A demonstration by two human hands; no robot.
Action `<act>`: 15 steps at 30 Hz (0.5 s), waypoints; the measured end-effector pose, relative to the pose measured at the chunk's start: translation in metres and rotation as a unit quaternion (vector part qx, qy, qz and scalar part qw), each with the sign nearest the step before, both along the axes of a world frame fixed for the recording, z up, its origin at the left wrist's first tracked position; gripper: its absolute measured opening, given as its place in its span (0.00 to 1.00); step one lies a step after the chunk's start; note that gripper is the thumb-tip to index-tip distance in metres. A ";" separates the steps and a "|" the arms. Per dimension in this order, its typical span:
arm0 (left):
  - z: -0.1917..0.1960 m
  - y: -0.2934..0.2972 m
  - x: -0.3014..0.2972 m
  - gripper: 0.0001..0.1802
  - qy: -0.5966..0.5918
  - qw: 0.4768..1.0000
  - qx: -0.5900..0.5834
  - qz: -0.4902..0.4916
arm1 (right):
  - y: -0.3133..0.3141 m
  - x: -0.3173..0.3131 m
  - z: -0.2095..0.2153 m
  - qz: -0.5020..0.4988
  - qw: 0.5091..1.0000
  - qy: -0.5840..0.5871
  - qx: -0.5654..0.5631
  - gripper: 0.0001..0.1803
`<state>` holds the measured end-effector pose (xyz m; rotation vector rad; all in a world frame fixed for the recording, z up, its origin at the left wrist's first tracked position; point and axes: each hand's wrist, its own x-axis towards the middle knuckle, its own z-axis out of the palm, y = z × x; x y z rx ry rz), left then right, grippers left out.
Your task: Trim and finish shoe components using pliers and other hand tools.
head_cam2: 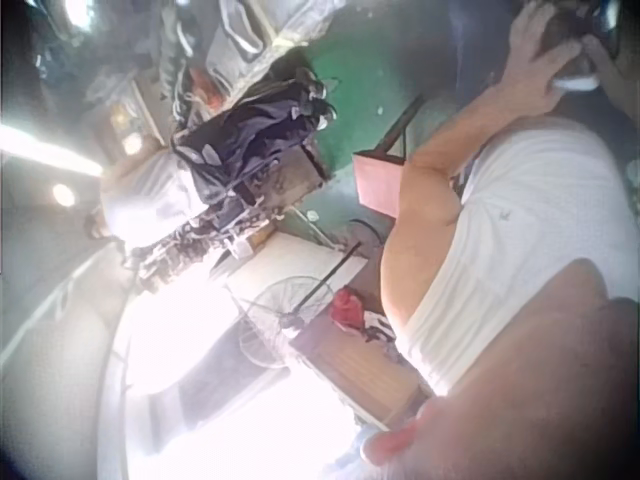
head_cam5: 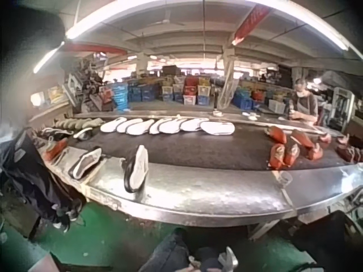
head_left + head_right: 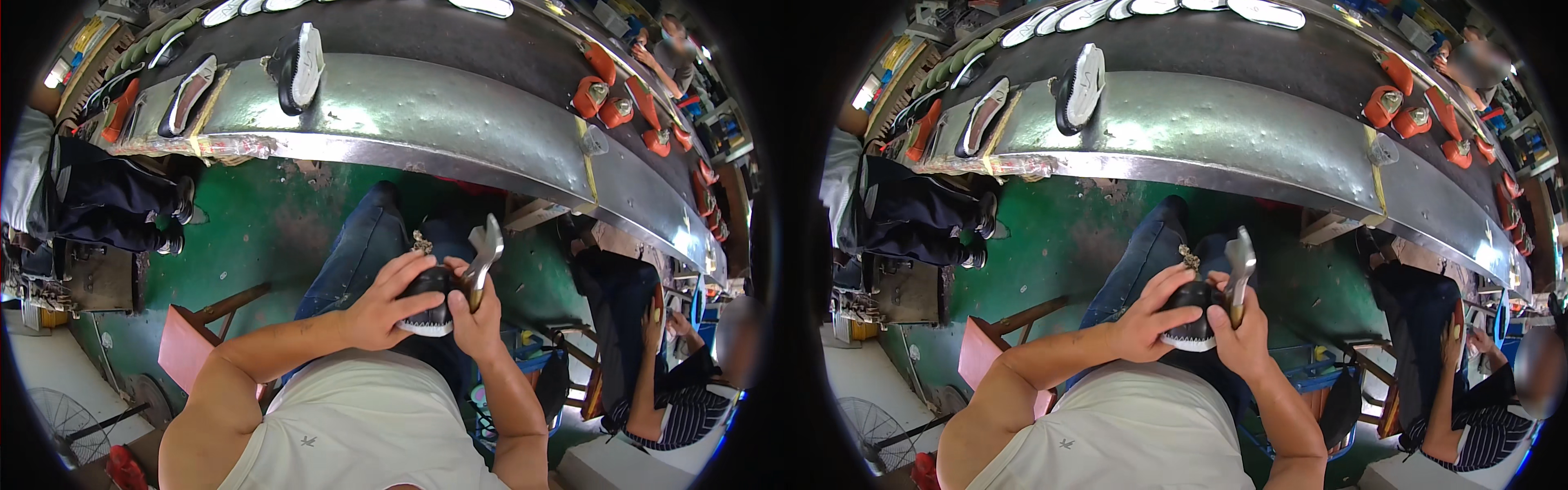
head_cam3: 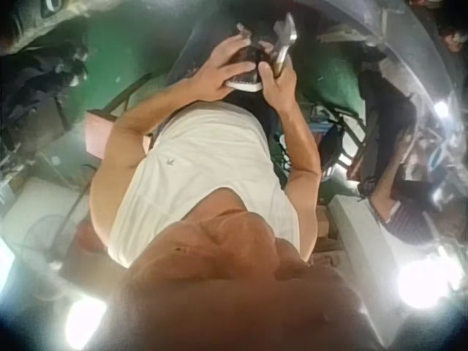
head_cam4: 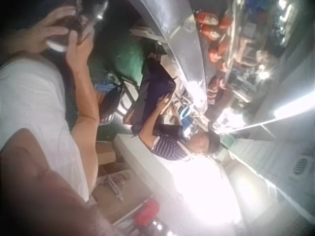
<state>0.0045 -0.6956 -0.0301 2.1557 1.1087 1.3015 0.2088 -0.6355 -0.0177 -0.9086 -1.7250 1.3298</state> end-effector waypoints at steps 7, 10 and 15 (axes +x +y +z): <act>-0.011 -0.024 -0.005 0.35 0.111 0.988 0.111 -0.013 | -0.020 0.008 -0.007 0.033 0.978 0.062 0.199 0.19; -0.011 -0.026 0.000 0.34 0.036 0.998 0.043 -0.029 | -0.029 0.011 -0.018 0.044 0.974 0.088 0.203 0.22; -0.008 -0.014 -0.003 0.38 -0.011 0.985 -0.096 -0.144 | -0.041 0.015 -0.026 0.036 0.986 0.059 0.154 0.20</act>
